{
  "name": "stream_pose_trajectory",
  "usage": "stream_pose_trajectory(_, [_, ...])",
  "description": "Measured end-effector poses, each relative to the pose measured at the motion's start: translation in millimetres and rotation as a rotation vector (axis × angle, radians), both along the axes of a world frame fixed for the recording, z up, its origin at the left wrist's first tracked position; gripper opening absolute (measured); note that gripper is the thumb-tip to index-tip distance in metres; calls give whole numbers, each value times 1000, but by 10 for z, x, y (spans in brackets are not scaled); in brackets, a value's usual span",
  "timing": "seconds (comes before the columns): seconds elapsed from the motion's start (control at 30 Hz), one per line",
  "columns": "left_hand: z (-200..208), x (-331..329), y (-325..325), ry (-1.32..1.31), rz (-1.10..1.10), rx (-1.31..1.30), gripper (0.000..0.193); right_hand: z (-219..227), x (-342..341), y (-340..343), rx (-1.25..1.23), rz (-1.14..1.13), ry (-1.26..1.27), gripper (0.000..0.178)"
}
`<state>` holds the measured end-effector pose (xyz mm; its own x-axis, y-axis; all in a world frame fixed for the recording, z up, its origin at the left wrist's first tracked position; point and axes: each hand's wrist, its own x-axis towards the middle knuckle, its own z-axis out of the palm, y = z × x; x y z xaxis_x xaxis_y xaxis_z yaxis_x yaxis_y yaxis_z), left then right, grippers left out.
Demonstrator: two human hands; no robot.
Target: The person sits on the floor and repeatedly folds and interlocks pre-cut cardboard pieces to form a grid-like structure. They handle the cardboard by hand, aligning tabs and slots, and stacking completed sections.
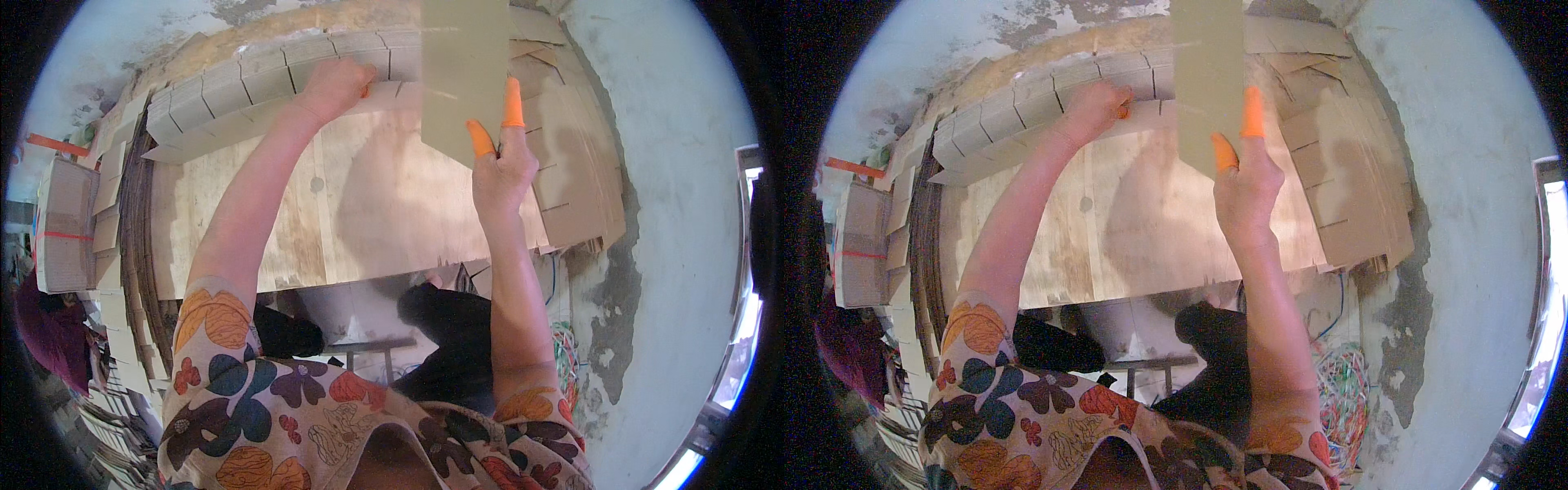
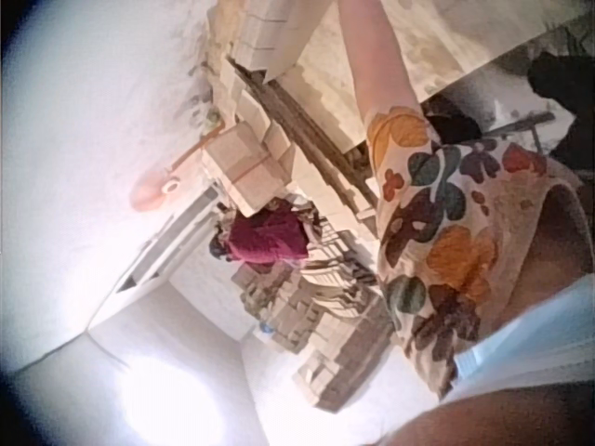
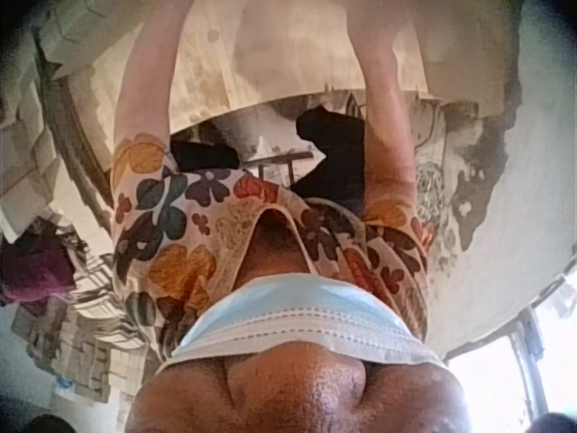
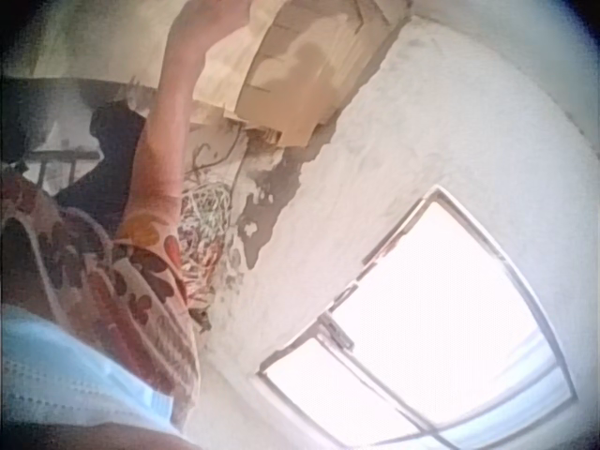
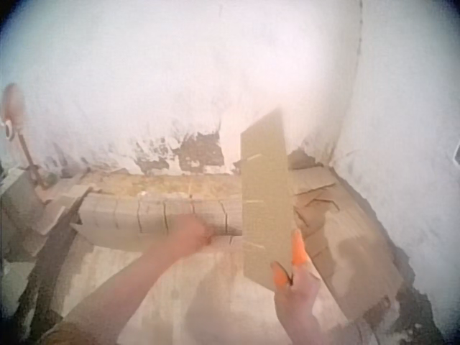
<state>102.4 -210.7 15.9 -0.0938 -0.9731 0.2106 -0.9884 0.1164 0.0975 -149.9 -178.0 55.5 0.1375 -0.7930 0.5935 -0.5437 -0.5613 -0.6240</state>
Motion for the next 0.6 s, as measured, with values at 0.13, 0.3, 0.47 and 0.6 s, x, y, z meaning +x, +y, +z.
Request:
stream_pose_trajectory(0.13, [5, -85, 73, -16, -57, 126, 6, -19, -5, 14, -11, 14, 50, 67])
stream_pose_trajectory(0.3, [-57, -201, 188, 15, -94, 60, 9, -28, 28, 41, 5, 51, 65, 66])
stream_pose_trajectory(0.47, [105, -422, 266, -70, -98, 91, 11, -65, -20, 17, -65, 61, 111, 65])
stream_pose_trajectory(0.6, [8, -358, 303, -22, -113, -22, 10, 6, -38, 63, 15, 24, 195, 66])
